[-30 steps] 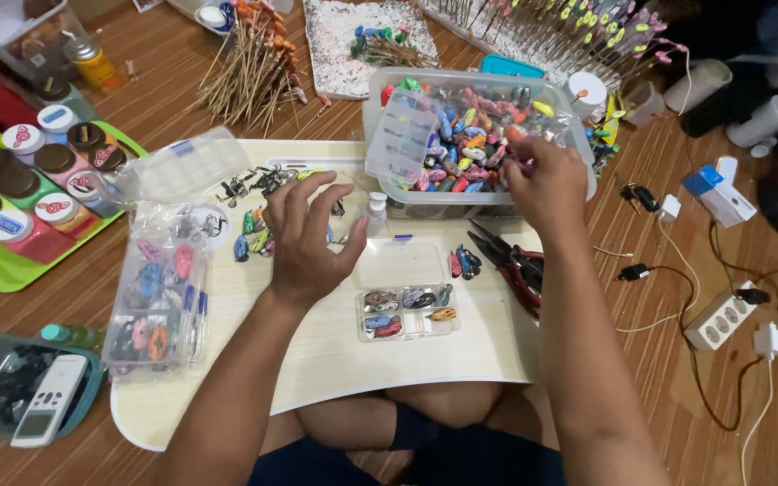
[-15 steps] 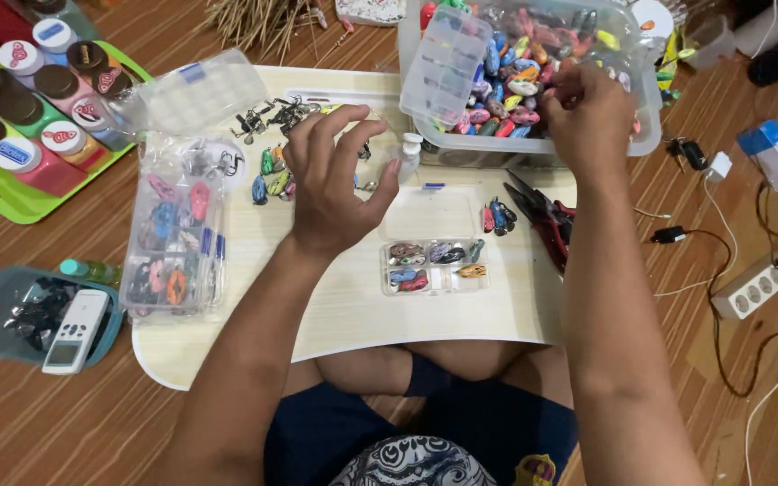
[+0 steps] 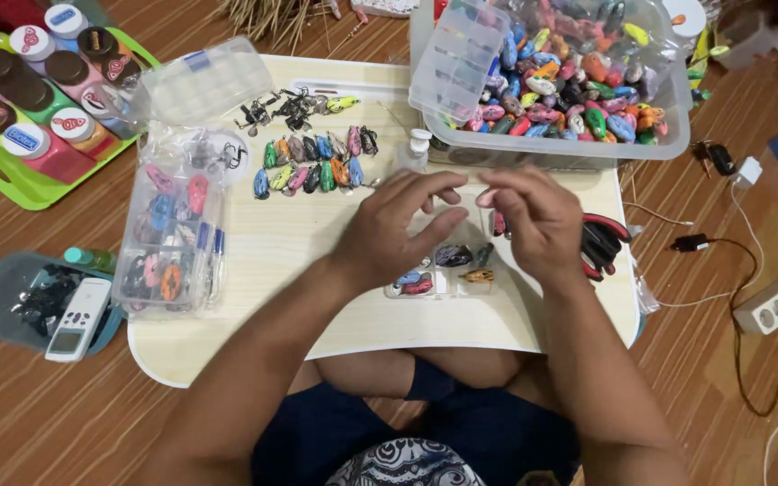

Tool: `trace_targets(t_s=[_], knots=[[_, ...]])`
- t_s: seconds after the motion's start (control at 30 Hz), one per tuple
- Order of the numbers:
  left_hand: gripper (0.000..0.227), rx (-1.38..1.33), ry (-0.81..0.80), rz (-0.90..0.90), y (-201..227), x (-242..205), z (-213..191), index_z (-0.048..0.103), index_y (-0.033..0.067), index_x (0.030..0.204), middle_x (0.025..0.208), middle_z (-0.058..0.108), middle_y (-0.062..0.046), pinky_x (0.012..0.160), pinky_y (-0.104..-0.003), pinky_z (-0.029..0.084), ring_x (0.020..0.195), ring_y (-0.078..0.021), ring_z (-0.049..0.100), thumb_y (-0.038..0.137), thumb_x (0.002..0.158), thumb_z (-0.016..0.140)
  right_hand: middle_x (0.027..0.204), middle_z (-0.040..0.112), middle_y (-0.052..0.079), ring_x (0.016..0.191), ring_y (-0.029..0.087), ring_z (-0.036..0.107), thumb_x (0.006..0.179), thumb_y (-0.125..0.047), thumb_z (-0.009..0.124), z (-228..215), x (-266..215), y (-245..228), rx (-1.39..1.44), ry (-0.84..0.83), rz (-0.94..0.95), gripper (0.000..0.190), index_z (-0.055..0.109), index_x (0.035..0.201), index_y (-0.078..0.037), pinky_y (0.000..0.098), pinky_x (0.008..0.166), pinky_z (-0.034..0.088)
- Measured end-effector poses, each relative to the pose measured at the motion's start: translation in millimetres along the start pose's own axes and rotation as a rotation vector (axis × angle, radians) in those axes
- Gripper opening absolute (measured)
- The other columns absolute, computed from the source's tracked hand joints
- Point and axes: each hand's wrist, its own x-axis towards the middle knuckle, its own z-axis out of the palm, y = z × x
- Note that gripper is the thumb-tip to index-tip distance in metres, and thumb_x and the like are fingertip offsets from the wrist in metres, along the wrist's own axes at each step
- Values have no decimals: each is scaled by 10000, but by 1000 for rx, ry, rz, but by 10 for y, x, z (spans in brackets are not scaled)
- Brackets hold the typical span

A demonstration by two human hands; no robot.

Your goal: Assembling and organizing fishing lures into a compartmented plastic box

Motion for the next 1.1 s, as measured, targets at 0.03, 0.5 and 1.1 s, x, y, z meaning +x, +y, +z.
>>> trace_targets(t_s=[0.03,0.5,1.1], knots=[[283,4,0,1,68,2,-21,667,121,1240,990,742,-56,777,-360,546,812,-230,680,280,1006,681,798,712,144,683,241,649,1038,-97,627,39,6,-50,3,1,-3,207,764,1124,32,328,676,527],[251,-189,-228,-516,9,2,-100,774,143,873,640,746,-25,442,-233,366,395,-65,457,351,978,682,695,668,124,532,246,574,984,-74,680,133,113,-359,-1,-127,-67,104,762,990,-11,329,508,477],[136,-61,-203,-228,34,5,-81,736,127,1079,825,766,-50,617,-281,525,663,-171,655,193,962,723,788,714,131,658,162,592,921,18,752,-198,102,-393,39,-200,304,113,787,1026,-4,295,635,532]])
